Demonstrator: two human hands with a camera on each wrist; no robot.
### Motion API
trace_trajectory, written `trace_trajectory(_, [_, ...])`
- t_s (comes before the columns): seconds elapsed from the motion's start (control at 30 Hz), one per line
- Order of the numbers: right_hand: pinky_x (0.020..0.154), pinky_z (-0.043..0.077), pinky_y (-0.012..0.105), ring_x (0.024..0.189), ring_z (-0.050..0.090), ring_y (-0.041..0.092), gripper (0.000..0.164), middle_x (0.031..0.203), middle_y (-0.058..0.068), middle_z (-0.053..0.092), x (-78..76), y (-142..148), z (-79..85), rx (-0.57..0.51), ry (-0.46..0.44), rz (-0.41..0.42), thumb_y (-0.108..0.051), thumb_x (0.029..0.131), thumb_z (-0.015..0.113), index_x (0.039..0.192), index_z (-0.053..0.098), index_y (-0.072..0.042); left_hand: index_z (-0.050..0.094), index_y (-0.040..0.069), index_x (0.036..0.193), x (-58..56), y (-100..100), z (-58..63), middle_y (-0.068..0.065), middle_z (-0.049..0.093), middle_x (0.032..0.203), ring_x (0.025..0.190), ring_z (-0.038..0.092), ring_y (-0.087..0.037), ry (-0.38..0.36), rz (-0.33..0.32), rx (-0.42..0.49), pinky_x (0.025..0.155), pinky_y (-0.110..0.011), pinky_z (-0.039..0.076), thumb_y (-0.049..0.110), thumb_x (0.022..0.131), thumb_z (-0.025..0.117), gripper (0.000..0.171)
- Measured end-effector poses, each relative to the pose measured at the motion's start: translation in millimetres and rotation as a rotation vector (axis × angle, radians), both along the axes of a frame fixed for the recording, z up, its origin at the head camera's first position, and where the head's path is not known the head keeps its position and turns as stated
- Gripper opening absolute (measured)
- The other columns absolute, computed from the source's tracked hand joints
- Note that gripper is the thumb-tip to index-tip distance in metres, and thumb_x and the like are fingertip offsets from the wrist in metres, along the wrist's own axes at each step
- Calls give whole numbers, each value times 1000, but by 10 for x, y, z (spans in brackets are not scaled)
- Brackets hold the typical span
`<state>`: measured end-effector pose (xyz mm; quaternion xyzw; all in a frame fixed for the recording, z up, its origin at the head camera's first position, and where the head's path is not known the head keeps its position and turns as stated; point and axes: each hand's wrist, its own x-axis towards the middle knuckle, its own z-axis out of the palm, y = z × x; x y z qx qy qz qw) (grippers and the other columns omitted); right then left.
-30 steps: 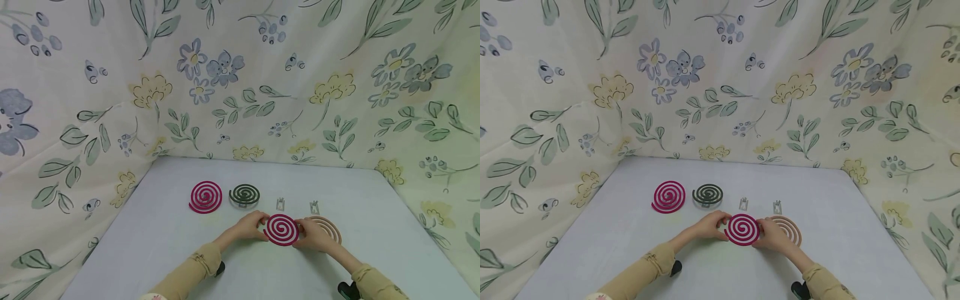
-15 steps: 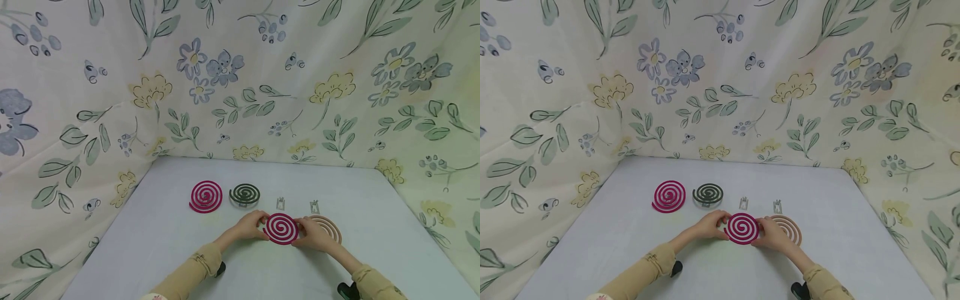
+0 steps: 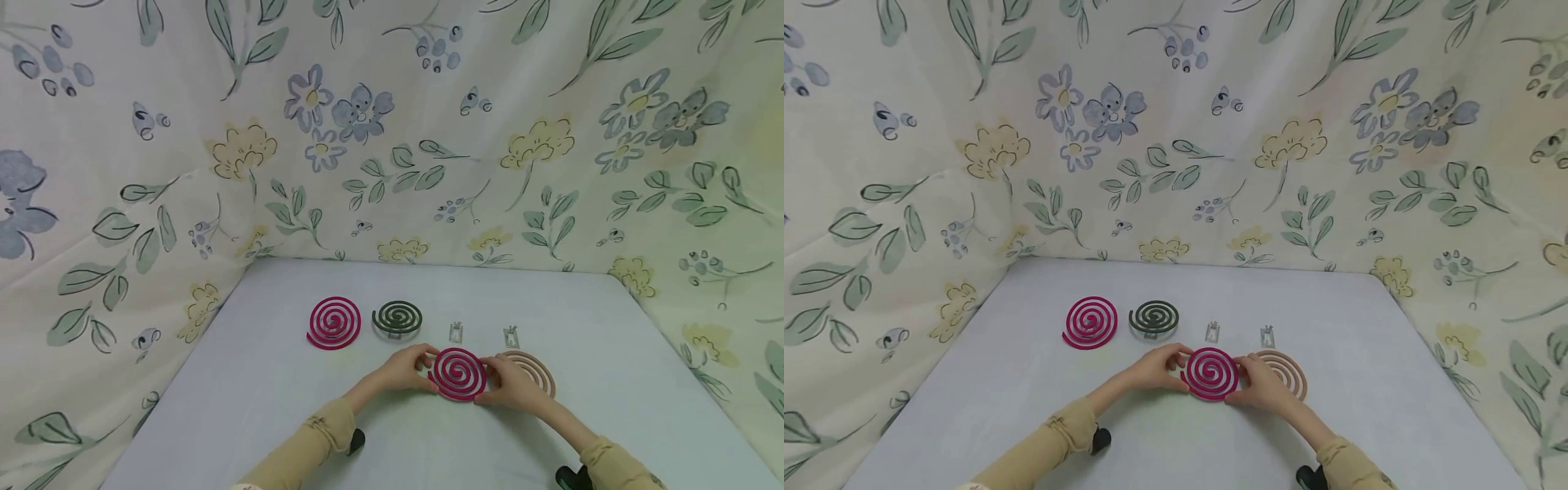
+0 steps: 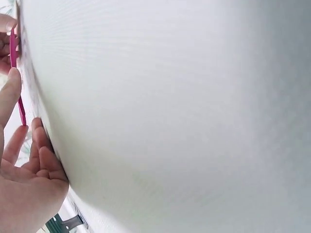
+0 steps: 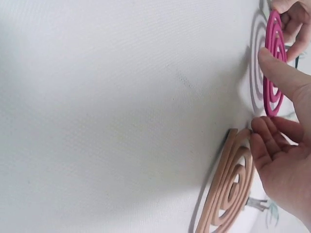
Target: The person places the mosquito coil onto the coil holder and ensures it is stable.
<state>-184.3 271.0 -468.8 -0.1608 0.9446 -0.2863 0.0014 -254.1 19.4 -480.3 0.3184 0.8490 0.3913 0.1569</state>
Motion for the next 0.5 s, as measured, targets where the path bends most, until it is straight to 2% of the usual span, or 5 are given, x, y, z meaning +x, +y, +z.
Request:
trace_trajectory(0.17, [63,43,19,78,49,9,71,93,2,59,7,9,8,-24,-5,5,-32,68,84,121,55,6,52,10,128,3,-47,39,-7,67,100,90,60,-17,-113,-27,90,81,-23,47,13,76,80,59])
trace_trajectory(0.27, [62,44,19,77,51,9,70,92,2,60,24,15,8,-60,-5,9,-31,70,83,122,54,5,50,11,131,8,-78,75,-8,69,98,86,62,-14,-189,-47,139,78,-22,49,11,78,77,59])
trace_trajectory(0.37, [58,43,18,71,49,5,68,87,2,60,40,23,9,-119,8,23,-26,71,82,123,52,6,47,15,134,3,-103,106,-8,70,94,81,63,-8,-256,-64,176,76,-20,49,10,80,75,60])
trace_trajectory(0.5, [57,45,18,66,49,-1,69,84,3,58,58,27,33,-248,-5,37,-16,73,81,128,46,7,43,22,137,-13,-133,158,-8,71,88,76,61,-9,-320,-79,224,72,-26,49,12,84,72,62])
